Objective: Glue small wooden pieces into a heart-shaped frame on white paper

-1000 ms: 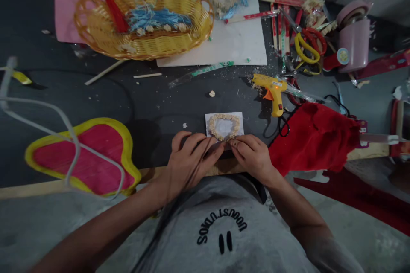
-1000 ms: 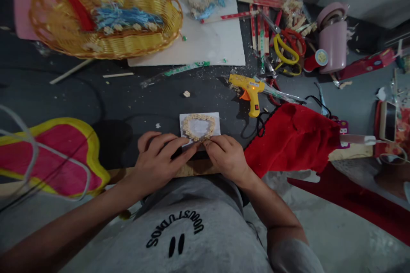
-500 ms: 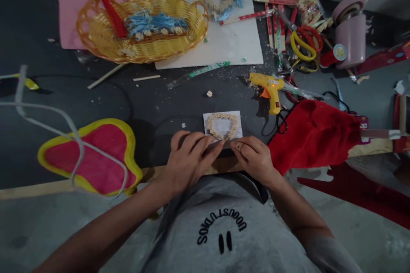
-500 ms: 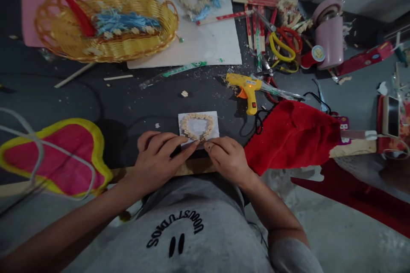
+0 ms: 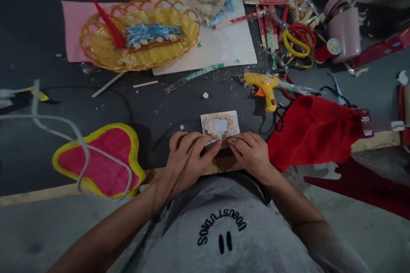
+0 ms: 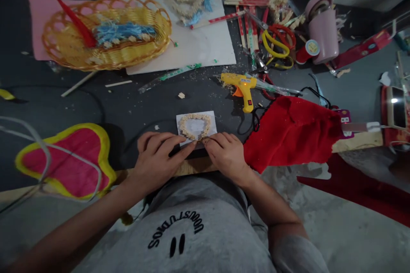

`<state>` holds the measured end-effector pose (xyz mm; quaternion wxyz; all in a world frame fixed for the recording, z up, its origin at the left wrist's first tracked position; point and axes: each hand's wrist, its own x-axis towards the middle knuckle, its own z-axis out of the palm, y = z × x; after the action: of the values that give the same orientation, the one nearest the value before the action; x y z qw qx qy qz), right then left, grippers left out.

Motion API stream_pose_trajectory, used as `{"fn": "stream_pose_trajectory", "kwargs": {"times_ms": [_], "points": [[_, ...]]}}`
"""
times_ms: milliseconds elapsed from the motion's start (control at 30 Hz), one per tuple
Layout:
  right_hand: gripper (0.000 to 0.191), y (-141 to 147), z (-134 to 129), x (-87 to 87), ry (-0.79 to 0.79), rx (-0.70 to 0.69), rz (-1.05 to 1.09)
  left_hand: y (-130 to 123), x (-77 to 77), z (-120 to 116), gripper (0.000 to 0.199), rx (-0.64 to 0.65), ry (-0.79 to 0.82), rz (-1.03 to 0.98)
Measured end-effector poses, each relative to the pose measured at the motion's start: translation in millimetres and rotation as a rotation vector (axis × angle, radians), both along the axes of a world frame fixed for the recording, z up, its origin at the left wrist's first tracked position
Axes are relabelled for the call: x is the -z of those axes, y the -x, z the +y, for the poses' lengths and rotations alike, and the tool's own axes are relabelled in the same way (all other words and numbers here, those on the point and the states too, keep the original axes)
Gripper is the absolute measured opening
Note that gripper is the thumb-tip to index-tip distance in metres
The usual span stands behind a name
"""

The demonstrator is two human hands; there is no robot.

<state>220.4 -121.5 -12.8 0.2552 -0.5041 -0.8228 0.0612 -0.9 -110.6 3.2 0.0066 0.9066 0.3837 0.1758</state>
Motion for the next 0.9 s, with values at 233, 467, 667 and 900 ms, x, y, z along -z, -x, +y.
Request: {"fn": "stream_pose_trajectory", "kwargs": {"times_ms": [233,467,667,900], "points": [[0.019,1.0,2.8,1.6,-0.011,0.014,-0.065,-3.2,-4.5,2.0,0.021,-0.004,-0.001,-0.028],[0.013,1.1,0.3,-1.2,-0.004,-0.041,0.013,-1.4,-3.2,0.4,0.02,-0.002,0.005,-0.009],[0.011,1.9,-1.4,2.0,-0.002,-0.079,-0.029,-1.1,-6.9,-0.2,0.021,-0.012,-0.002,0.008],[0.013,2.0,0.1,2.1,-0.017,-0.088,-0.007,-1.2,-2.7,-1.5,0.023,0.002,-0.012,0.001]]}}
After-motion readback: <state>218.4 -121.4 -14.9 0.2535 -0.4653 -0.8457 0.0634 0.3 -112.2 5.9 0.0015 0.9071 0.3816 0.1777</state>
